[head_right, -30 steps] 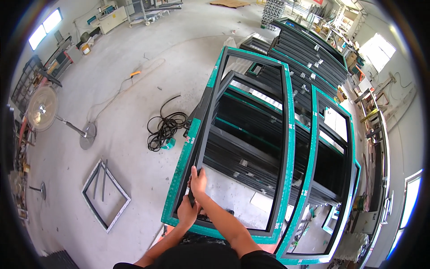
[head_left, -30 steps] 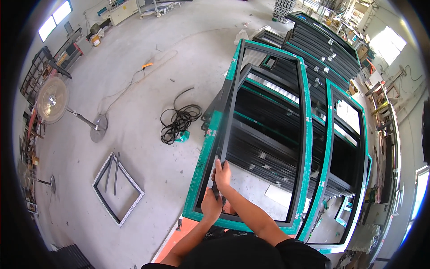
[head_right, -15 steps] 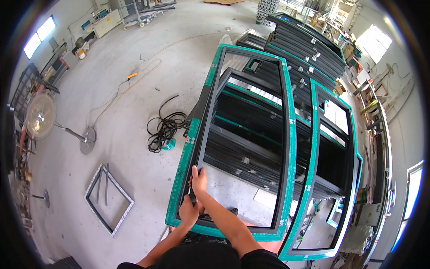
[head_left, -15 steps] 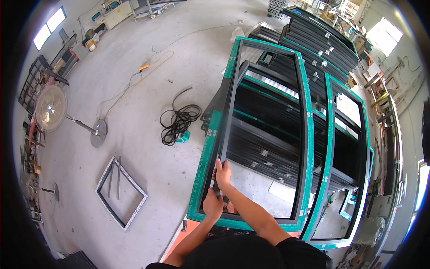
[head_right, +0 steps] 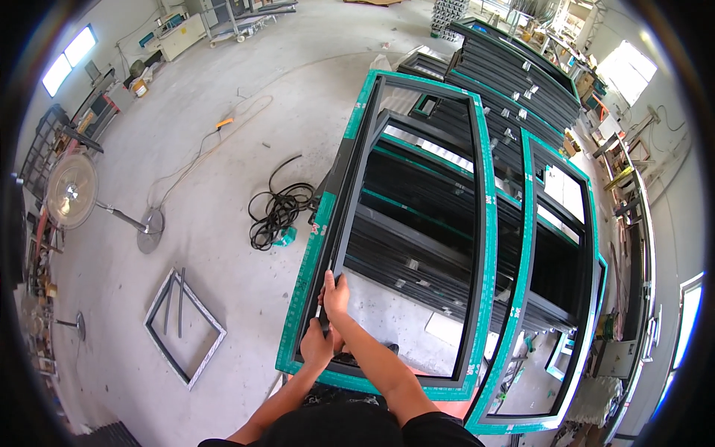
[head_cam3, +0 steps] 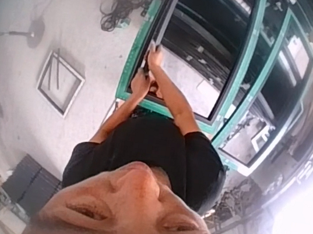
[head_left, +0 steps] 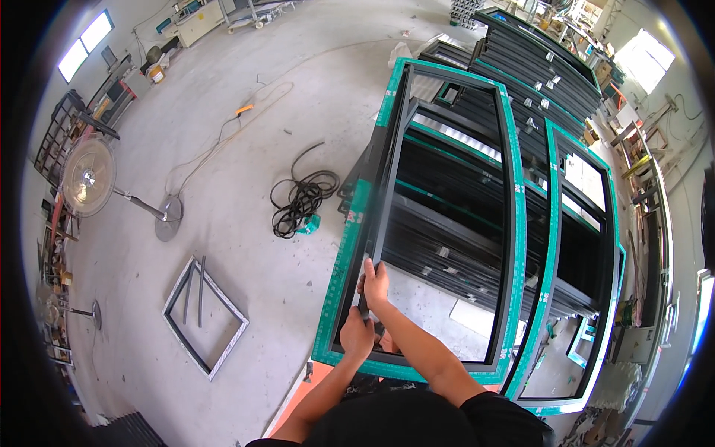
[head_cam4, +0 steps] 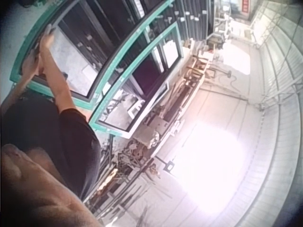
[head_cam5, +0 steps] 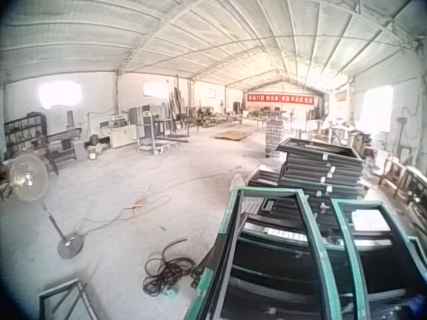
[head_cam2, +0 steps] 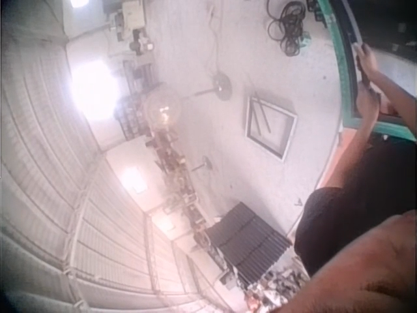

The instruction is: The person picks up long metal strips, places them into a cutting machine, operates the machine via a touchscreen, and then places the cut strips onto large green window frames.

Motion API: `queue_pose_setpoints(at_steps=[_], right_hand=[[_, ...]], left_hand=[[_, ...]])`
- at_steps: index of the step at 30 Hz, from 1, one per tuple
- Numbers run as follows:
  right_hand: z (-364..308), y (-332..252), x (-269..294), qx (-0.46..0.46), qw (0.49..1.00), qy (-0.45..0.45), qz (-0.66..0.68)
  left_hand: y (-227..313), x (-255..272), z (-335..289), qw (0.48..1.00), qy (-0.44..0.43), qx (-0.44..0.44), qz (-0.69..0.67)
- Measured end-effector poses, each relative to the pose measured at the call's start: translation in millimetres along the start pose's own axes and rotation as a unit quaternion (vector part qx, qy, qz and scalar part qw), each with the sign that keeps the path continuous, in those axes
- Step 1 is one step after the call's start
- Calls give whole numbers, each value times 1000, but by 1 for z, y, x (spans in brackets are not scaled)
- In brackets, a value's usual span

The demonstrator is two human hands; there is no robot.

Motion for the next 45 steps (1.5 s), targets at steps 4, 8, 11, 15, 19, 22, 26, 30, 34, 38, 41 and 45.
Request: queue_pose_setpoints(at_steps=[4,8,11,15,19,22,26,30,34,38,41,45], right_hand=[[2,0,0,-2,1000,-5,-1],[3,3,0,1,1000,-6,-10],[5,7,-1,6,1000,-12,-25],[11,8,-2,30,999,-6,-41],[18,2,-1,25,1000,-9,-13],[20,-1,-6,6,1000,-13,-27],[16,3,-7,6,997,6,-77],[12,1,-12,22,990,27,-133],[9,7,-27,15,978,56,-201],[6,3,-32,35,951,77,-298],[0,-9,-31,91,924,121,-351],[5,-9,-37,95,910,84,-394]], left_hand=[[1,-2,2,1000,-2,11,2],[-3,-7,2,1000,-3,21,-4],[-13,-15,5,998,-27,47,-25],[-25,2,12,995,-3,-77,-55],[-49,71,15,974,193,-113,-35],[-93,61,30,983,166,-72,9],[-111,24,20,996,-47,28,-76],[-116,21,15,996,24,-21,-78],[-120,20,17,994,-45,0,-97],[-128,17,17,993,-21,-17,-117],[-107,30,18,989,-57,1,-135],[-98,39,19,982,-120,17,-143]])
Point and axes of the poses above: each hand's wrist, its own z-axis towards the middle knuckle, its own x-axis out of the back of the hand, y = z × x, the point moved 5 cm from there along z, towards the middle knuckle, and after that the axes turned 10 degrees about z, right-handed, at the moved point
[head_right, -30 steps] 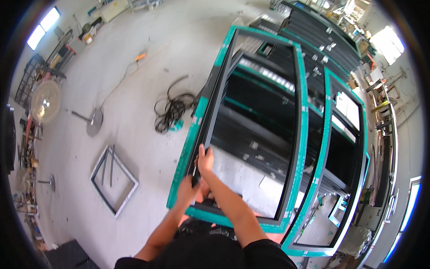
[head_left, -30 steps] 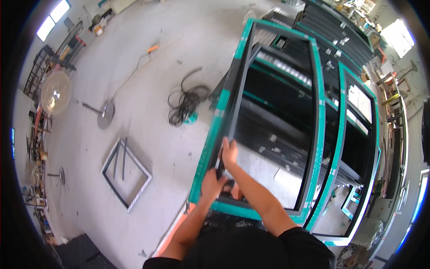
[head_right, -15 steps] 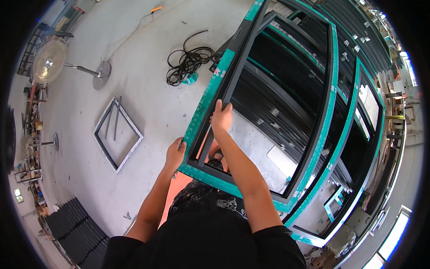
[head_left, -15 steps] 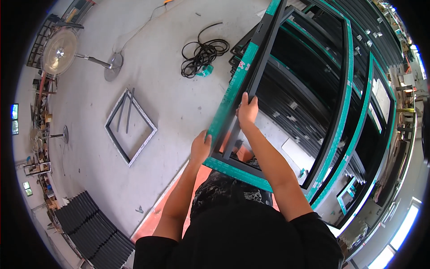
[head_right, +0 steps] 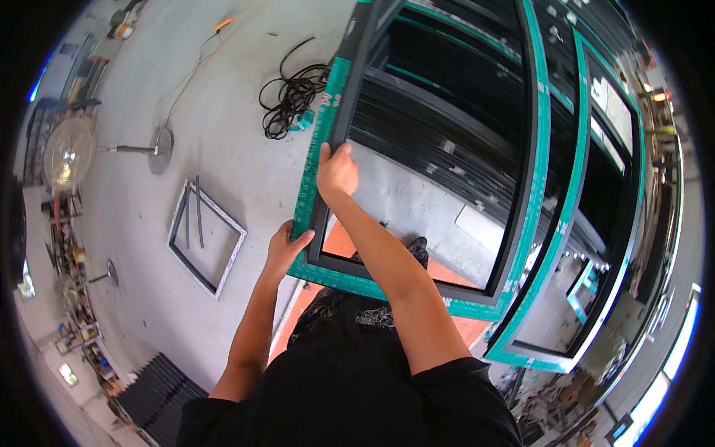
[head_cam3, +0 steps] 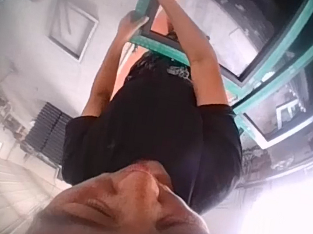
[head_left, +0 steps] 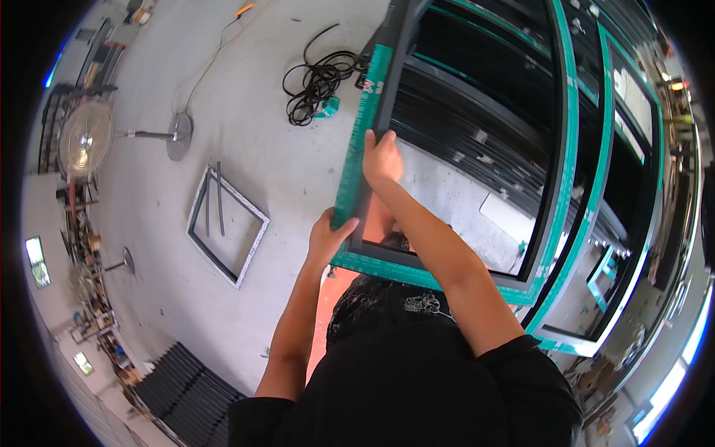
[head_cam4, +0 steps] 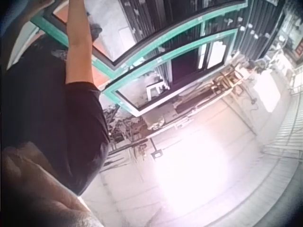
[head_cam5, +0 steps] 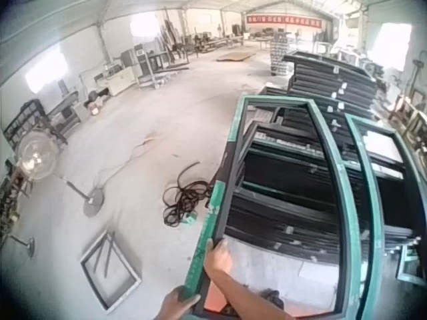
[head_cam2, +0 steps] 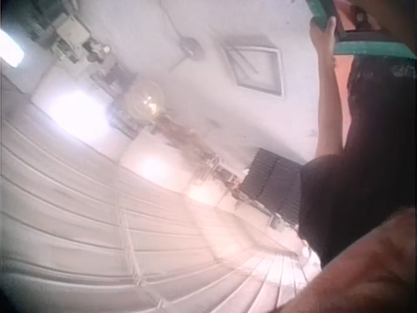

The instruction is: The person picks up long metal strips, places them into a cutting machine, operates the machine via a touchscreen, and then places the cut strips onto large green window frames.

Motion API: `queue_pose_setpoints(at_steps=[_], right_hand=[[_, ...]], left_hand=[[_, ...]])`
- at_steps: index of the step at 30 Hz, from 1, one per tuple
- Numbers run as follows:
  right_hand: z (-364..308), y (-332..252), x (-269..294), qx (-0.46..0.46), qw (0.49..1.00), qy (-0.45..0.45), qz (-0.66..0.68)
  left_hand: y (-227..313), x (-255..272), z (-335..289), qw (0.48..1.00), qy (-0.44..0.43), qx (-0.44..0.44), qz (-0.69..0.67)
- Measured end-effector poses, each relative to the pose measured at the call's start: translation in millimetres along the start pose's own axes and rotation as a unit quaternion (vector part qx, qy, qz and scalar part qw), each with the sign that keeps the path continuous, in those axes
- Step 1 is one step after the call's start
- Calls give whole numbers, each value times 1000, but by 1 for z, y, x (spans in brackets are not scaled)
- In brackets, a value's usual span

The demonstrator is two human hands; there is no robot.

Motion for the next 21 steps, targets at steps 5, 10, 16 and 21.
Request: queue_pose_setpoints(at_steps=[5,10,16,21], right_hand=[[-4,-4,0,-18,1000,-6,-8],[-3,-1,-3,4,1000,2,19],[-6,-4,-3,1,1000,2,23],[-6,-6,-3,9,1000,12,10]], left_hand=[[8,4,2,999,-32,-13,31],[15,1,3,996,-57,-6,70],[15,3,0,996,-46,11,77],[8,4,4,996,-41,9,76]])
Point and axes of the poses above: each hand's wrist, its own z-axis towards the middle knuckle, its own x-axis out of the back of the hand, y = z × x, the point moved 5 cm from there along z, towards the middle knuckle, and after that the axes turned 10 degrees about z, right-handed, at the moved point
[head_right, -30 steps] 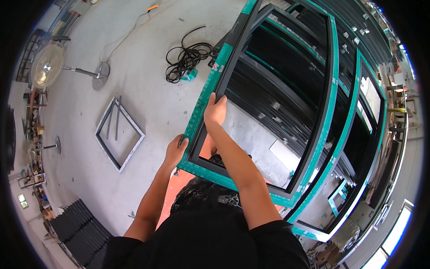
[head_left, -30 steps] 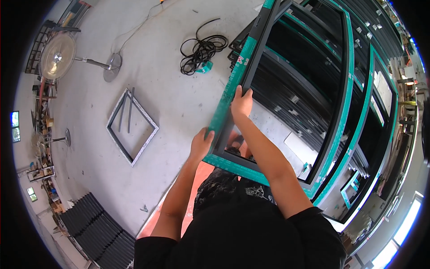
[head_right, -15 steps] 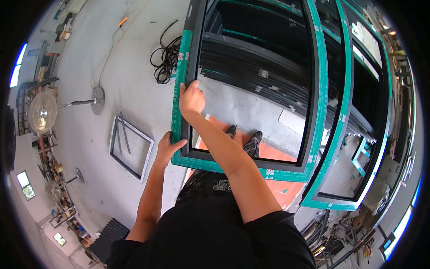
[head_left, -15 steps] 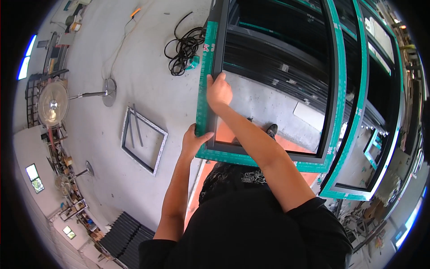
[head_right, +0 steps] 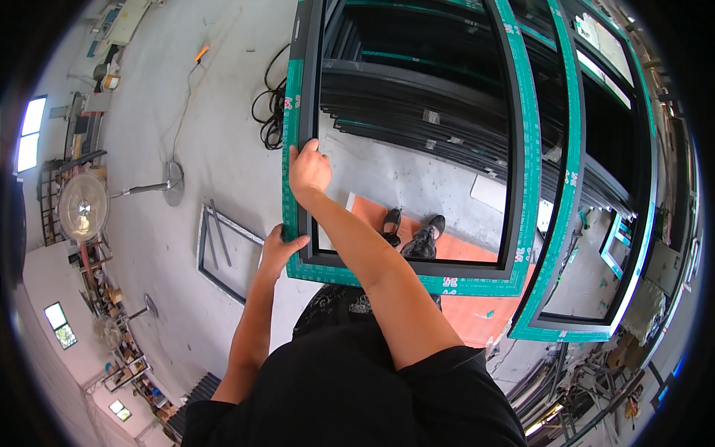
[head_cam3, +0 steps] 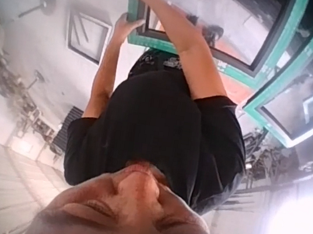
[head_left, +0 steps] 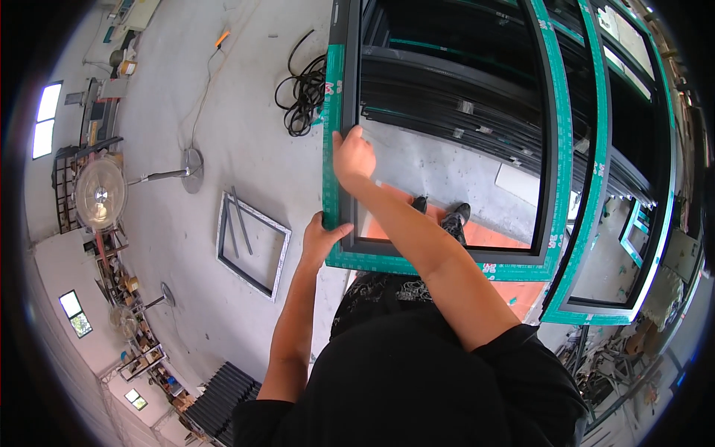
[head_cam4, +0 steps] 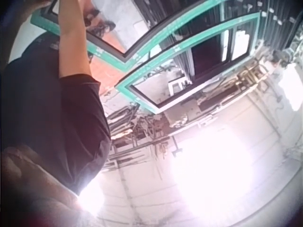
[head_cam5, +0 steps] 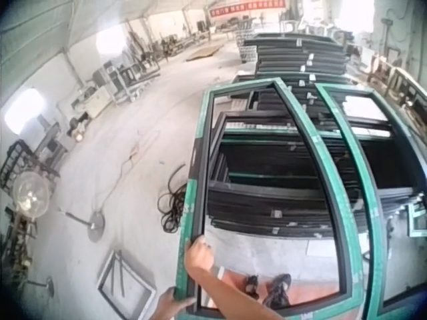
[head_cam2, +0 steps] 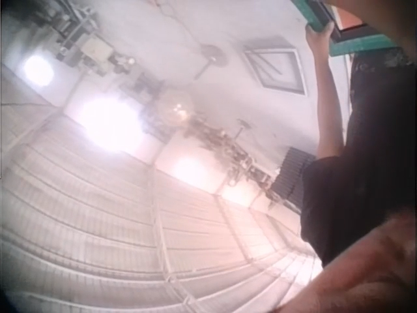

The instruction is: The person picks up long metal strips, places them into a cutting machine, operates the machine via a touchscreen, and then places the cut strips onto large green window frames.

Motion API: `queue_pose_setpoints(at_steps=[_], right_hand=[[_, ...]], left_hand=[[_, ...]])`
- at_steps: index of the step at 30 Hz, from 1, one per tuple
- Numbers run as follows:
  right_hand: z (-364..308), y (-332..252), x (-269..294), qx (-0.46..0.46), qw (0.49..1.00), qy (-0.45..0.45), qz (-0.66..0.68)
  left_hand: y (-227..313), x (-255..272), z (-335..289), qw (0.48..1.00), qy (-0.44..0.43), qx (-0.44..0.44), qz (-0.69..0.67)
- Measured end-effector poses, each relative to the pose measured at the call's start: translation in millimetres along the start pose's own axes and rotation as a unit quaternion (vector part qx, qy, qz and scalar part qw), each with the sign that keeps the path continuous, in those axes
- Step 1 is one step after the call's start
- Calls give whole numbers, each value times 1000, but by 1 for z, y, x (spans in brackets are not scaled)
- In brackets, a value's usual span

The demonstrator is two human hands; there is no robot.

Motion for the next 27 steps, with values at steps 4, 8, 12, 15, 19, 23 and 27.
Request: queue_pose_setpoints(at_steps=[4,8,12,15,19,23,27], right_hand=[[3,2,11,-19,1000,-9,11],[10,34,39,-83,993,5,82],[13,61,125,-40,995,53,71],[-22,61,205,-43,995,34,81],[-99,111,296,-14,996,66,65],[-204,160,357,-19,988,142,57],[-314,241,393,2,957,291,9]], left_hand=[[8,-1,3,998,27,-45,41],[-16,-6,12,998,24,0,-66],[2,0,22,979,131,-150,44],[36,0,36,930,254,-236,121],[180,-30,-5,890,212,-385,121],[289,-76,-87,767,240,-575,154],[357,-155,-201,675,178,-706,116]])
Point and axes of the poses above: each hand's wrist, its own z-axis towards the middle knuckle, its own x-axis out of the back of the hand, y = z × x, the point moved 5 cm from there along z, towards the middle knuckle, and after that the axes turned 10 degrees about z, right-handed, at the moved point
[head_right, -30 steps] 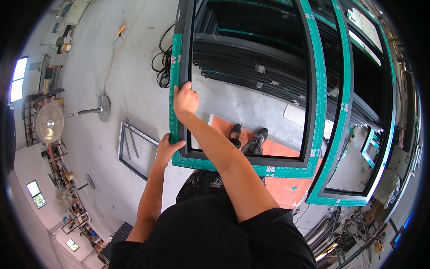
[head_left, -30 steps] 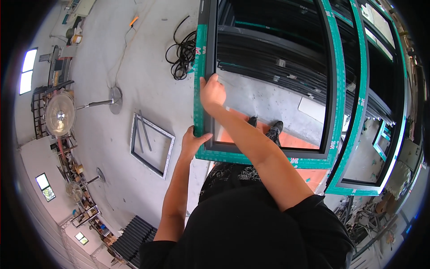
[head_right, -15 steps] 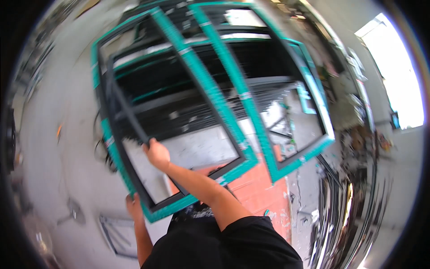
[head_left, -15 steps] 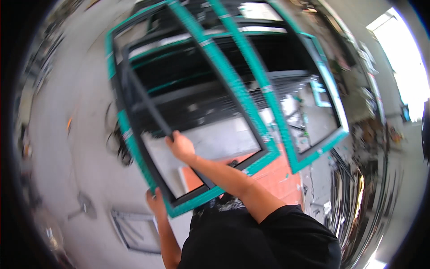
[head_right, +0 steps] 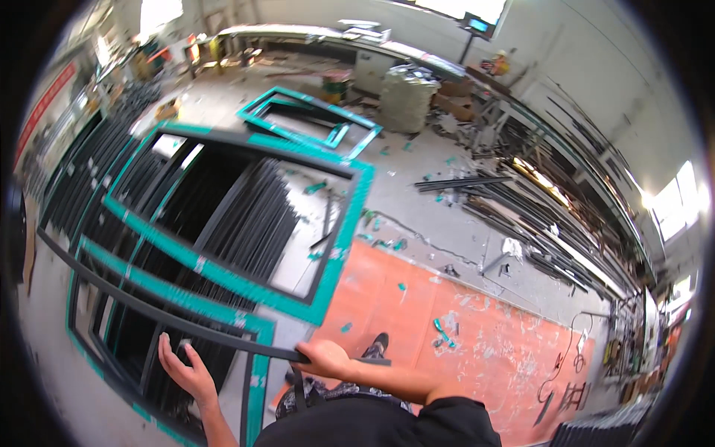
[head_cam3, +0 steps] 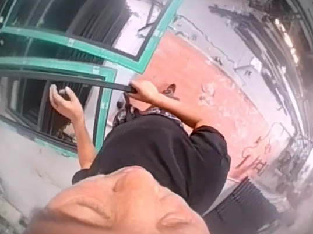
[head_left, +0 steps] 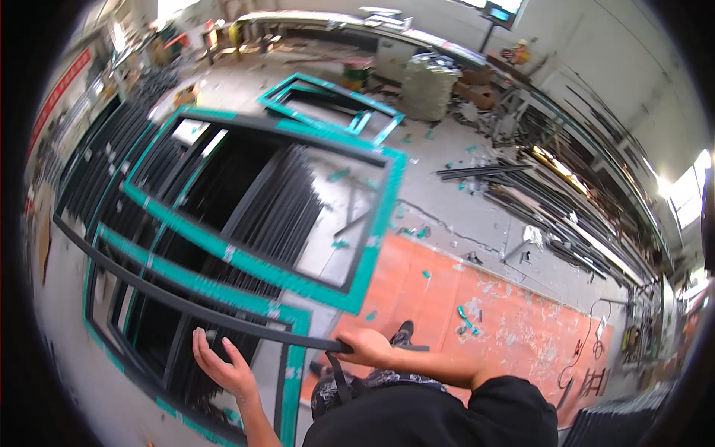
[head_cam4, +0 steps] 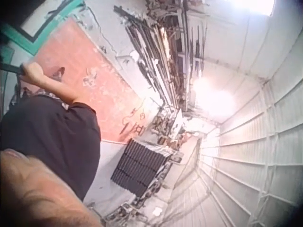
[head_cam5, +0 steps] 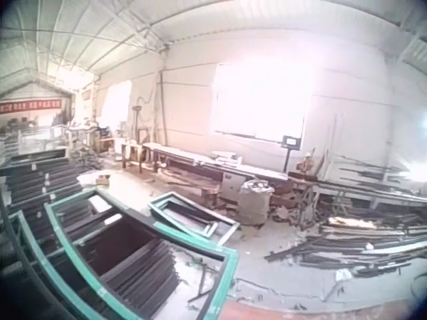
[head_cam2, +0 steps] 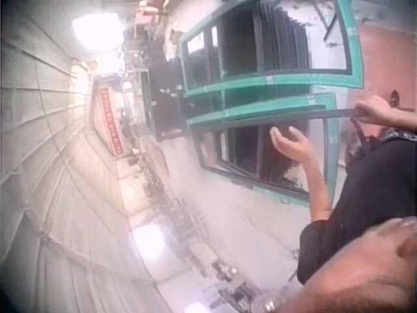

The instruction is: The person picks up long metal strips, places them into a cutting machine, operates the machine via a touchscreen, and then places the cut strips onto large green window frames.

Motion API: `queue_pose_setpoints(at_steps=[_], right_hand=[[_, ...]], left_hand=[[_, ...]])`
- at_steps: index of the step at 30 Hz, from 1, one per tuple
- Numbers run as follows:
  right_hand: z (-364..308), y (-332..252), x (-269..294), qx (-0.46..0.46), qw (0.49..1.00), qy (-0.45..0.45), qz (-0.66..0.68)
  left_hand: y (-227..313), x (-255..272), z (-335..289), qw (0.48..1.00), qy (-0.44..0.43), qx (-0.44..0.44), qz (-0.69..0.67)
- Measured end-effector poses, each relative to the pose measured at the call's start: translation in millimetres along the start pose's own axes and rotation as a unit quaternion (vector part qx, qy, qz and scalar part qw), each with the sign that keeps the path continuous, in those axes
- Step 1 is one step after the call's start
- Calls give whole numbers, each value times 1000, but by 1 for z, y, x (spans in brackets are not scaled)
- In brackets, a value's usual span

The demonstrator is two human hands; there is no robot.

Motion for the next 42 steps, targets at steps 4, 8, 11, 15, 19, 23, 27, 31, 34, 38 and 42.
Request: queue_pose_setpoints(at_steps=[4,8,11,15,19,23,27,31,34,38,42], right_hand=[[-67,61,106,-61,995,76,-30],[-122,106,195,-66,984,160,-52],[-145,138,251,-109,974,185,-70],[-141,186,291,-122,958,257,-24],[-101,220,332,-164,945,281,30],[-65,275,385,-192,925,323,47],[-28,305,472,-227,909,350,-9],[-4,334,544,-260,886,381,-52],[6,364,568,-275,877,391,-55],[31,409,609,-306,864,396,-49],[60,472,665,-311,871,377,-47]], left_hand=[[157,-46,15,986,-15,-146,-80],[305,-99,1,944,-128,-273,-131],[385,-124,-6,912,-169,-321,-193],[448,-165,11,908,-173,-314,-216],[496,-218,45,926,-154,-269,-218],[541,-310,76,933,-189,-174,-253],[611,-424,109,844,-340,-83,-406],[718,-468,153,728,-464,-59,-501],[755,-531,147,638,-548,44,-538],[810,-574,131,525,-636,185,-535],[854,-621,126,480,-680,241,-499]])
Point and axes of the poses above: each hand's wrist, its own z-axis towards the middle knuckle, its own x-axis out of the back of the hand, y = z × x, the point moved 5 cm from there along z, towards the middle knuckle, and after that the axes turned 10 degrees about z, right-handed, at the moved point
